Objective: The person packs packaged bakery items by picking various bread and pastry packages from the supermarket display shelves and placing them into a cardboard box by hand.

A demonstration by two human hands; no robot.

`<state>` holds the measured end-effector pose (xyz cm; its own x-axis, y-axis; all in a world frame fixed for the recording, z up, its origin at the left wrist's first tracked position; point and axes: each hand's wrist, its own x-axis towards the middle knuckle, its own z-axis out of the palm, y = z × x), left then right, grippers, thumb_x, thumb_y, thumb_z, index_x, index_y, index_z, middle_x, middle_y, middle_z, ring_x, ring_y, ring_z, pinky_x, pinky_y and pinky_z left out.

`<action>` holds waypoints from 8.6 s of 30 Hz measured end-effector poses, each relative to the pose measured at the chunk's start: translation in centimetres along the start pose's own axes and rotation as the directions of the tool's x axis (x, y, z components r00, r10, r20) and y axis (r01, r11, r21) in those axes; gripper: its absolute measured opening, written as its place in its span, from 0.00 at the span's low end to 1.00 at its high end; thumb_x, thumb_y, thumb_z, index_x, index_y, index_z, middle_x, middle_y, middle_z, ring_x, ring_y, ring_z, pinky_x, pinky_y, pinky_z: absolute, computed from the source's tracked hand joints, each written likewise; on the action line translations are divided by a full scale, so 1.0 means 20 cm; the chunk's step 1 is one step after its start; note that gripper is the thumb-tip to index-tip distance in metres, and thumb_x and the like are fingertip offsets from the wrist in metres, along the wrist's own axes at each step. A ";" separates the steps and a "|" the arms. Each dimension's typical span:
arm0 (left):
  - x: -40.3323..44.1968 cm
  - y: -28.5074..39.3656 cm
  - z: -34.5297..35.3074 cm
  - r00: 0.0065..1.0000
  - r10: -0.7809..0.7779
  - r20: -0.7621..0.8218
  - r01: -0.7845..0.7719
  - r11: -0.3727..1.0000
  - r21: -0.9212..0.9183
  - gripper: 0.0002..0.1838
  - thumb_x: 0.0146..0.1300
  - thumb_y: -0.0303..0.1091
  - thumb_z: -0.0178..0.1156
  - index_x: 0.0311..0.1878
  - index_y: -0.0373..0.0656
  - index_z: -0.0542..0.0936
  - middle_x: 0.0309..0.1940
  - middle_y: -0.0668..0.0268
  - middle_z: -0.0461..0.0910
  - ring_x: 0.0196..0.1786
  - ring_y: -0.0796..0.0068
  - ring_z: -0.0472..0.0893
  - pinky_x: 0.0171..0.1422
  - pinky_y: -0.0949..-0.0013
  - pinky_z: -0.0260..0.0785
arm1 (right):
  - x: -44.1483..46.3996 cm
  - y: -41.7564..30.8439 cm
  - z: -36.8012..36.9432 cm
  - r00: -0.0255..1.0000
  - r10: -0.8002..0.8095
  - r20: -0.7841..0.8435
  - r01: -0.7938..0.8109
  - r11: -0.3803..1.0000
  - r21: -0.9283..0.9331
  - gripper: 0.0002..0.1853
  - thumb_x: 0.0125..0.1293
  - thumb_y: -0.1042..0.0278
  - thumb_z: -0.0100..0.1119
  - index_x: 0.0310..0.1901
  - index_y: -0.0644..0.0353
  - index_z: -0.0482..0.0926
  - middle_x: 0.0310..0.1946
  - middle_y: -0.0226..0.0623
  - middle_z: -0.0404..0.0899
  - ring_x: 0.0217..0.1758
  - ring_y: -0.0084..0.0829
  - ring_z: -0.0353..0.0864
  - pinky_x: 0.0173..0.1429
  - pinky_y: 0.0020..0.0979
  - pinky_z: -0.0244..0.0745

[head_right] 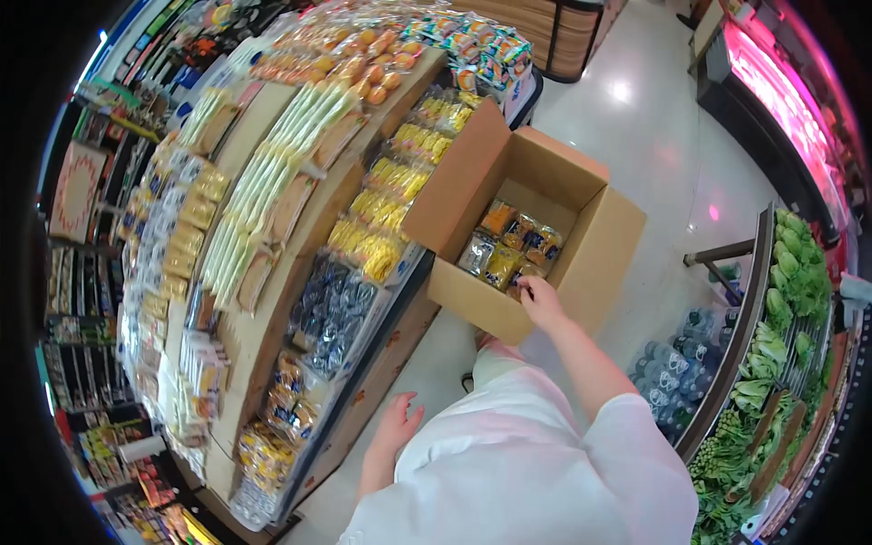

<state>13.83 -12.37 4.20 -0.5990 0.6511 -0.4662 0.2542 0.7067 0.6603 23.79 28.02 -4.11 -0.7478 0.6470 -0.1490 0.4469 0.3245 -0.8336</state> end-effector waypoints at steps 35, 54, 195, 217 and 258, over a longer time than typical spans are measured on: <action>0.18 0.92 1.00 0.996 0.060 -0.073 -0.044 0.978 0.205 0.16 0.63 0.38 0.57 0.51 0.41 0.77 0.50 0.53 0.77 0.54 0.49 0.77 0.58 0.54 0.70 | -0.51 1.10 -1.23 0.731 0.401 0.552 -0.476 0.879 -0.008 0.16 0.69 0.62 0.53 0.53 0.61 0.77 0.46 0.37 0.82 0.47 0.28 0.81 0.54 0.31 0.75; 1.34 0.89 -1.23 0.502 0.678 -0.537 -0.299 0.719 0.627 0.18 0.56 0.30 0.62 0.50 0.39 0.76 0.50 0.53 0.74 0.55 0.50 0.72 0.60 0.54 0.66 | -0.22 0.09 -0.23 0.925 0.299 0.237 -0.378 0.794 0.476 0.10 0.74 0.72 0.46 0.51 0.62 0.76 0.44 0.36 0.81 0.47 0.27 0.79 0.53 0.27 0.75; 1.50 1.38 1.30 0.948 -0.319 0.007 0.288 0.865 0.411 0.27 0.46 0.41 0.74 0.49 0.46 0.76 0.44 0.61 0.77 0.53 0.58 0.77 0.56 0.58 0.72 | 0.39 1.57 -2.67 0.710 0.643 0.288 -0.652 0.754 -0.077 0.15 0.70 0.65 0.51 0.54 0.63 0.75 0.44 0.39 0.83 0.48 0.29 0.81 0.52 0.31 0.76; 2.79 2.45 1.56 0.688 -0.544 -0.480 0.505 0.834 -0.222 0.29 0.62 0.34 0.57 0.68 0.63 0.69 0.54 0.50 0.74 0.54 0.48 0.76 0.57 0.55 0.71 | 3.03 2.05 -3.18 0.446 0.661 0.604 -0.600 0.721 -0.346 0.16 0.71 0.58 0.46 0.53 0.57 0.74 0.44 0.37 0.81 0.45 0.31 0.81 0.49 0.36 0.77; 3.11 1.89 -0.43 0.859 -0.409 -0.308 0.508 0.757 0.411 0.37 0.39 0.43 0.79 0.53 0.45 0.74 0.49 0.61 0.77 0.57 0.61 0.75 0.62 0.60 0.64 | 3.84 -0.16 -1.87 0.247 0.104 0.963 -0.007 0.994 -0.106 0.13 0.74 0.69 0.46 0.56 0.61 0.74 0.48 0.35 0.81 0.54 0.28 0.78 0.57 0.31 0.71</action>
<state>-20.41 52.46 5.30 -0.8525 0.1845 -0.4892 0.2001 0.9796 0.0208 -16.85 102.43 7.02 -0.6110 -0.4711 -0.6362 0.5014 0.3916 -0.7715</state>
